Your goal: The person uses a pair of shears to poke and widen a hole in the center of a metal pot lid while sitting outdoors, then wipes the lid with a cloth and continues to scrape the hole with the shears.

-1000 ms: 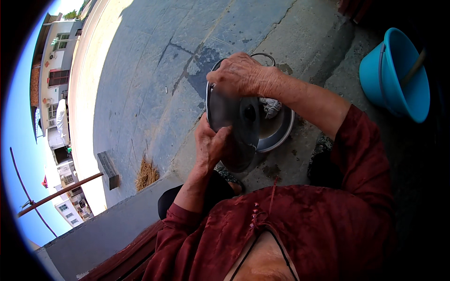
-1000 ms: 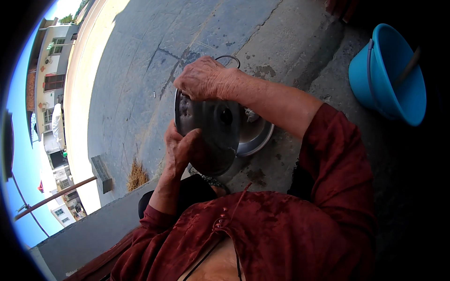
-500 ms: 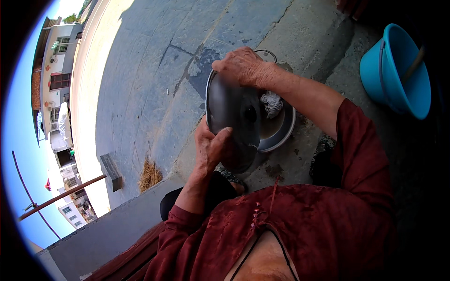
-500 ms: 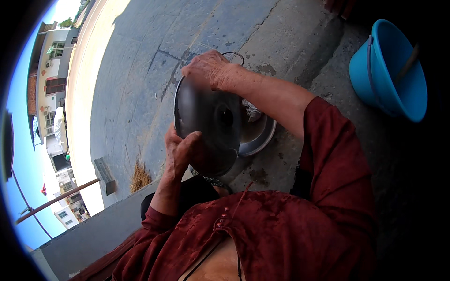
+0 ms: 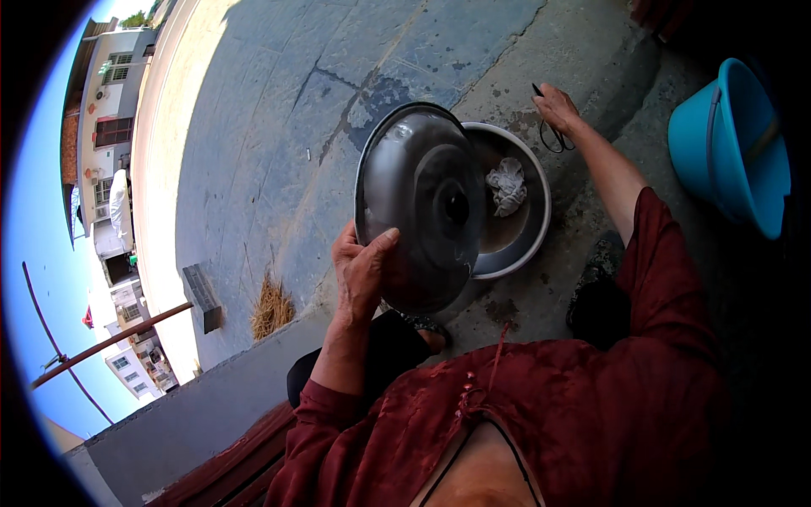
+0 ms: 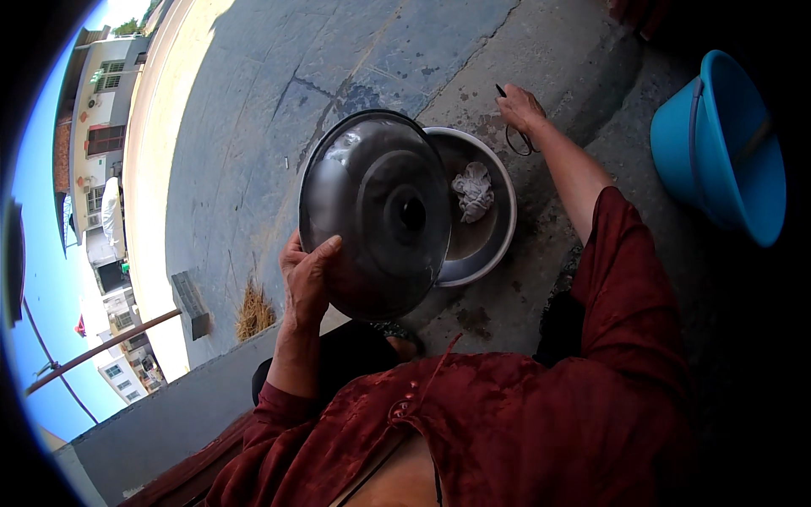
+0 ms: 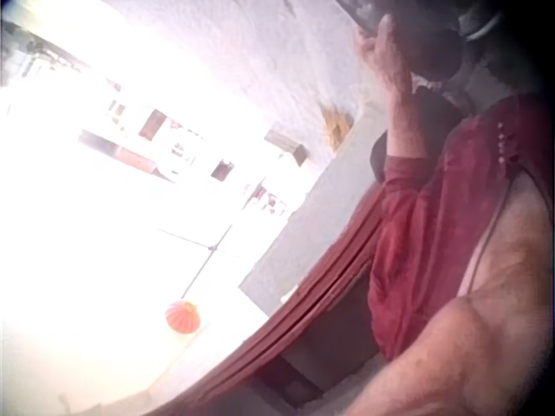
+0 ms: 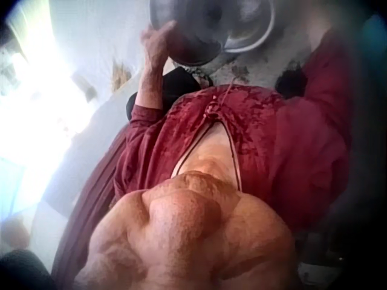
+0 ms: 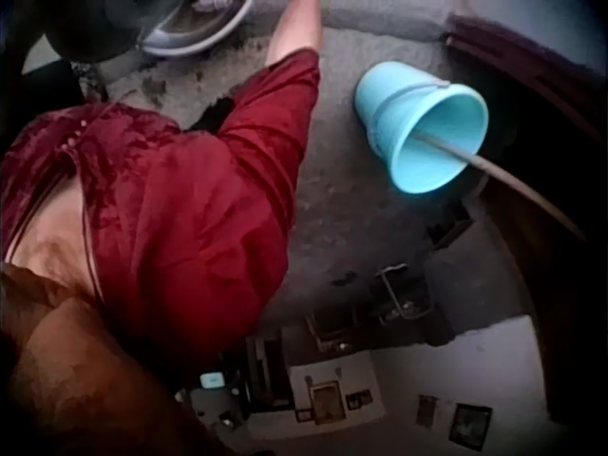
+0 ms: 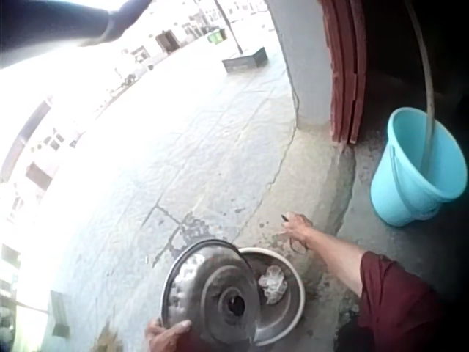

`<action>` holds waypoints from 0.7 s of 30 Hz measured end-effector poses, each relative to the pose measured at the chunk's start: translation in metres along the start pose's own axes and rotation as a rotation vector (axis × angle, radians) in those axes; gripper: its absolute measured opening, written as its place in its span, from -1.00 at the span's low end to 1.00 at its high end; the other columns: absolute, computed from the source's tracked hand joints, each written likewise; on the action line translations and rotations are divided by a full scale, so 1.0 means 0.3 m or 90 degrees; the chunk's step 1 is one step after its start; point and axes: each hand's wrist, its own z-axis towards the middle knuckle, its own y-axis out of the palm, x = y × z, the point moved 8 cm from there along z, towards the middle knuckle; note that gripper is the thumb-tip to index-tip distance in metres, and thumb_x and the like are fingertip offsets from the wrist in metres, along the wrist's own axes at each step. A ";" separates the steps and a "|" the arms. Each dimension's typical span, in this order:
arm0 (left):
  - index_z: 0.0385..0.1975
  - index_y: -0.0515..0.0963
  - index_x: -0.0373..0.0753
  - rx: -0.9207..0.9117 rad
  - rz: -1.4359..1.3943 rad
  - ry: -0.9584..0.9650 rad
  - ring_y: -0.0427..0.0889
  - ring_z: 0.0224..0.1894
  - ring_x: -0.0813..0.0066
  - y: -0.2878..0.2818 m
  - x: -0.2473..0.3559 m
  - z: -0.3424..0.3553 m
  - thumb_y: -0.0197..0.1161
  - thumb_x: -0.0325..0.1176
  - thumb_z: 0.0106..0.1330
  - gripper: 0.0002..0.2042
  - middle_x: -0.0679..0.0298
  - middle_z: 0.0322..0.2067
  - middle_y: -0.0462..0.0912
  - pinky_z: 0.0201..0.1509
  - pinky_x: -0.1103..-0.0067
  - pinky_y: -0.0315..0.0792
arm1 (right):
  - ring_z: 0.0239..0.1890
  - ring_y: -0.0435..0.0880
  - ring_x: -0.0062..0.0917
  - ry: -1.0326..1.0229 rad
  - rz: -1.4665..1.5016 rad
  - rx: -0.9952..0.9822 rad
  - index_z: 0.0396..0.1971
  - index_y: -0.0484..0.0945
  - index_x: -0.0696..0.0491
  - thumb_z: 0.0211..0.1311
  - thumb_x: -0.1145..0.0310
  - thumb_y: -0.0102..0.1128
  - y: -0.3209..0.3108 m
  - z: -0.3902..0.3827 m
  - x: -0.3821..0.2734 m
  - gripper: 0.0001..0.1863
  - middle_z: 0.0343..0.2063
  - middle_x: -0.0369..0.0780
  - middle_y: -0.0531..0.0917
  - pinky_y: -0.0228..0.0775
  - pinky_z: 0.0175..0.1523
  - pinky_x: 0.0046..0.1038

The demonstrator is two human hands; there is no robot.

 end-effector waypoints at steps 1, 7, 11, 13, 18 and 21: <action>-0.02 0.53 -0.36 -0.001 -0.012 -0.007 0.61 -0.22 0.55 -0.010 -0.009 0.001 0.36 -0.48 0.20 -0.66 0.27 -0.23 0.68 -0.08 0.61 0.50 | -0.04 0.59 0.04 0.020 0.063 -0.033 -0.20 0.52 0.17 0.22 0.17 0.08 0.026 0.006 0.037 -0.65 -0.16 0.11 0.62 0.41 0.03 -0.11; -0.06 0.54 -0.35 0.055 -0.038 -0.025 0.67 -0.29 0.51 -0.057 -0.005 -0.010 0.37 -0.46 0.21 -0.68 0.20 -0.23 0.70 -0.14 0.59 0.57 | -0.07 0.60 0.00 -0.007 0.020 -0.104 -0.27 0.56 0.18 0.20 0.14 0.12 0.082 0.025 0.065 -0.64 -0.22 0.12 0.61 0.42 0.01 -0.15; -0.03 0.51 -0.35 0.073 -0.016 -0.012 0.68 -0.26 0.44 -0.089 0.005 -0.017 0.38 -0.43 0.20 -0.65 0.18 -0.22 0.69 -0.12 0.55 0.59 | -0.02 0.57 -0.04 -0.065 -0.122 0.036 -0.12 0.52 0.14 0.21 0.23 0.17 0.017 -0.042 -0.056 -0.66 -0.09 0.04 0.59 0.42 0.05 -0.14; -0.04 0.51 -0.35 0.066 -0.021 -0.011 0.68 -0.25 0.42 -0.093 0.002 -0.017 0.37 -0.43 0.20 -0.66 0.17 -0.21 0.69 -0.11 0.53 0.59 | -0.01 0.55 -0.06 -0.336 -0.040 0.244 -0.04 0.48 0.07 0.23 0.28 0.18 -0.046 -0.184 -0.239 -0.67 -0.08 -0.01 0.57 0.40 0.08 -0.11; -0.03 0.50 -0.35 0.085 0.005 -0.023 0.67 -0.23 0.39 -0.110 0.007 -0.038 0.37 -0.42 0.21 -0.65 0.16 -0.21 0.68 -0.08 0.50 0.58 | 0.14 0.40 -0.01 -0.321 -0.071 -0.200 0.04 0.40 0.07 0.21 0.19 0.21 0.220 -0.482 -0.402 -0.54 0.00 0.05 0.45 0.29 0.16 -0.03; -0.02 0.48 -0.35 0.081 0.031 -0.035 0.67 -0.22 0.39 -0.090 0.004 -0.040 0.36 -0.42 0.20 -0.63 0.15 -0.21 0.68 -0.06 0.48 0.58 | 0.30 0.22 0.08 -0.316 -0.270 -0.198 0.15 0.37 0.07 0.18 0.12 0.21 0.426 -0.590 -0.301 -0.42 0.18 0.13 0.31 0.16 0.25 0.07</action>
